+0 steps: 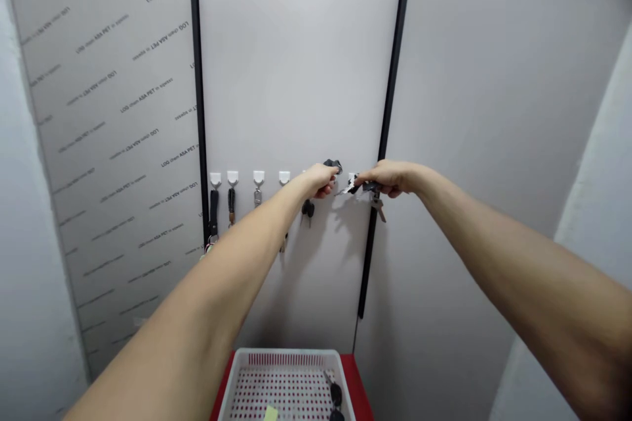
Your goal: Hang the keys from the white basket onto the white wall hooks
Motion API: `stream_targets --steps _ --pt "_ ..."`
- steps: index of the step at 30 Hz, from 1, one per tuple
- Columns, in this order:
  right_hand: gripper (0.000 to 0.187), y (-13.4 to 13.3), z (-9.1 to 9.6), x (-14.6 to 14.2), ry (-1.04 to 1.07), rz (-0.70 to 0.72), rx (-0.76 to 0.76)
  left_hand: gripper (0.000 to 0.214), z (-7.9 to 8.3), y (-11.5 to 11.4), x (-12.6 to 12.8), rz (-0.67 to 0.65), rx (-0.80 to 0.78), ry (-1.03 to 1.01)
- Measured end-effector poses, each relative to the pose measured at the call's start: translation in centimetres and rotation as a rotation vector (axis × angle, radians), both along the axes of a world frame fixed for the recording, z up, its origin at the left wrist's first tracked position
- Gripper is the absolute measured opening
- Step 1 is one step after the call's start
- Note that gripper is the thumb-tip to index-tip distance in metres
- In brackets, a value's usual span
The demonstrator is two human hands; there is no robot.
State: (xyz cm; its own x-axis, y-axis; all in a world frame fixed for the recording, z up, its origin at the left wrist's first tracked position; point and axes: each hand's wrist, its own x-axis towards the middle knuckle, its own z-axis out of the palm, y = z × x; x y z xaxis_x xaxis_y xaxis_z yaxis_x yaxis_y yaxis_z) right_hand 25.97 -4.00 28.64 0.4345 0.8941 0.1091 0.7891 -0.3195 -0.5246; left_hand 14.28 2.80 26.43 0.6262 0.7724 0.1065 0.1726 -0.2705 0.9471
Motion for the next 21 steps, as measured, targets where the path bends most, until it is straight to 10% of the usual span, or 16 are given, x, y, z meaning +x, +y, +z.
stream_targets --steps 6,18,21 --pt "0.026 1.2 1.5 -0.4 -0.083 -0.075 -0.096 0.024 1.1 -0.1 0.3 0.119 0.173 0.072" --pt "0.030 2.3 -1.2 -0.5 -0.458 -0.124 0.097 0.018 -2.8 0.2 -0.5 0.093 0.223 0.009" --pt "0.027 2.9 -0.4 0.2 -0.265 -0.058 0.182 0.017 -3.2 0.2 -1.0 0.070 0.215 0.009"
